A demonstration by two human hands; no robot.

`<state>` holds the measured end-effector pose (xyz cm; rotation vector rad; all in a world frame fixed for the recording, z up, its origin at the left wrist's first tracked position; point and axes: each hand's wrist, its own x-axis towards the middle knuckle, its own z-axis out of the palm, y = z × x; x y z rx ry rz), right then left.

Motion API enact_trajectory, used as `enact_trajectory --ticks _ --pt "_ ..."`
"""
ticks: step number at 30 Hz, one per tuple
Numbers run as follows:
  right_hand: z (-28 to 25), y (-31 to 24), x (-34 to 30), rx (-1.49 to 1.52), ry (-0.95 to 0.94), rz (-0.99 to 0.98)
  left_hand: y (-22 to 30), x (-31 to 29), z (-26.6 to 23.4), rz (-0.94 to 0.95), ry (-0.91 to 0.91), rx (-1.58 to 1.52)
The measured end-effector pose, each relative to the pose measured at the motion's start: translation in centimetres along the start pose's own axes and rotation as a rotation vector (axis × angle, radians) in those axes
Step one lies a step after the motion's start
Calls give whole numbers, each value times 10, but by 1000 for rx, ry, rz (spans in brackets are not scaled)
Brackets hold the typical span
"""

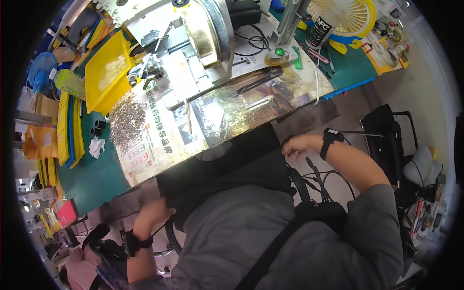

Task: Putting on tracking sensors and using an assembly machine to process small metal components.

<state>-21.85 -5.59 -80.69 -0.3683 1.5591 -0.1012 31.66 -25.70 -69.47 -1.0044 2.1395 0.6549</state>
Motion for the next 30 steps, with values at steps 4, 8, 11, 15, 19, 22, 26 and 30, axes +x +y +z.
enact_trajectory --ticks 4,8,11,15,19,22,26,30 --pt "10 23 -6 18 -123 -39 -4 0 -9 36 -304 -551" --pt "8 43 7 134 -228 -185 22 2 -13 99 -376 -368" --pt "18 24 -13 -103 -27 -252 16 15 -9 49 57 -474" --pt "-11 37 -8 645 140 -289 22 16 -27 115 299 -868" --pt "-49 45 -84 713 169 -559 46 -12 -60 262 308 -852" --pt "-68 56 -130 732 179 -736 43 -32 -64 283 341 -957" --pt "-87 67 -195 759 243 -896 31 -42 -71 392 190 -920" --pt "-100 105 -233 717 280 -895 -15 -65 -73 431 -3 -954"
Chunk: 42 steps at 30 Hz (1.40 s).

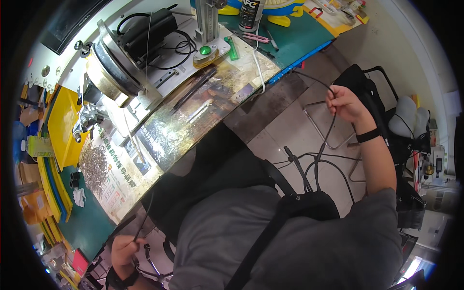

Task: Putting on tracking sensors and using an assembly machine to process small metal components.

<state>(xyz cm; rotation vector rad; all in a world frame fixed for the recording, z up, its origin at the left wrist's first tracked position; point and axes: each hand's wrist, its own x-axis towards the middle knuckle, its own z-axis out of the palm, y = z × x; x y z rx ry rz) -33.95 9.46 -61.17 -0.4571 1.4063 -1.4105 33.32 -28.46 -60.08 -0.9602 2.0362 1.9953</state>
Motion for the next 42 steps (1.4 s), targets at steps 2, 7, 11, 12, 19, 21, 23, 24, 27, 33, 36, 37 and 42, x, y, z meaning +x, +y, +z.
enact_trajectory --ticks 2,7,11,12,19,21,23,24,27,33,36,37,42 --pt "-5 -1 -10 -35 80 -63 -37 -31 -30 10 89 -123" --pt "18 9 -7 -120 169 -14 -85 -65 -52 233 266 -420" --pt "25 20 13 -312 179 49 -71 -42 -26 -331 -23 784" --pt "26 22 16 -452 191 92 -86 -41 -23 -334 -20 787" --pt "62 46 -1 -1410 146 -2 -74 15 44 22 363 929" --pt "97 24 -13 -1094 -242 212 -55 30 61 50 403 843" --pt "131 14 -29 -763 -555 322 -30 39 78 162 320 651" --pt "147 11 -33 -649 -648 396 -22 42 83 155 323 650" --pt "182 -5 -49 -1086 -646 473 -3 52 91 239 199 608" --pt "209 32 -70 -1179 -995 578 -1 63 88 252 120 568" --pt "221 42 -96 -1174 -1063 753 2 68 83 251 112 535" --pt "222 41 -100 -1166 -1016 873 5 71 83 269 111 519" --pt "206 33 -76 -987 -894 820 10 93 78 321 94 473"
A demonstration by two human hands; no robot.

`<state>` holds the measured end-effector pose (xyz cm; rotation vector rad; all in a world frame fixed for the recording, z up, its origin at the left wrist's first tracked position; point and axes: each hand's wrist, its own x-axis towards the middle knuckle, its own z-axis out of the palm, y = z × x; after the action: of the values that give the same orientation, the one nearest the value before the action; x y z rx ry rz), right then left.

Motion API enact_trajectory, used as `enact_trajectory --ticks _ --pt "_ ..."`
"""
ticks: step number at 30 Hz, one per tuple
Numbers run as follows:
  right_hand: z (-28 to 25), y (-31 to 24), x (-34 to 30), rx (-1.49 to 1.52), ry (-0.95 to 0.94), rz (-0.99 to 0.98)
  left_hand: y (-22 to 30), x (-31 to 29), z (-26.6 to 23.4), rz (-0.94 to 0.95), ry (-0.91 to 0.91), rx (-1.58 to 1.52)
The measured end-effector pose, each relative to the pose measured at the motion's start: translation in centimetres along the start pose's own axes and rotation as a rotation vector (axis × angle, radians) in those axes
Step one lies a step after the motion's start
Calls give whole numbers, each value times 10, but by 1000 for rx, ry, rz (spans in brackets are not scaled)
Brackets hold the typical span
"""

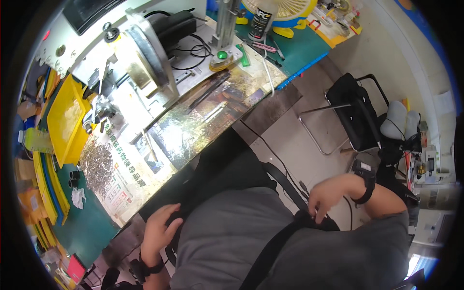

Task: Putting on tracking sensors and using an assembly machine to process small metal components.

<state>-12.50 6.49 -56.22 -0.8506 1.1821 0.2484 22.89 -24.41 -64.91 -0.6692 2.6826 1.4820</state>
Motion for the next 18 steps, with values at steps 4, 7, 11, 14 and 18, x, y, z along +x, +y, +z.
enact_trajectory --ticks 4,7,11,14,18 --pt "-37 -9 -23 -321 589 -303 0 10 -5 39 -6 -4" --pt "-62 -55 -42 -528 747 -272 3 9 -6 63 33 -30" --pt "-81 -109 -46 -603 969 -546 13 1 -10 104 101 8" --pt "-107 -143 -27 -587 1086 -902 22 -10 -21 223 159 -24" --pt "-157 -171 18 -242 1431 -1130 50 -32 -43 244 351 -100"
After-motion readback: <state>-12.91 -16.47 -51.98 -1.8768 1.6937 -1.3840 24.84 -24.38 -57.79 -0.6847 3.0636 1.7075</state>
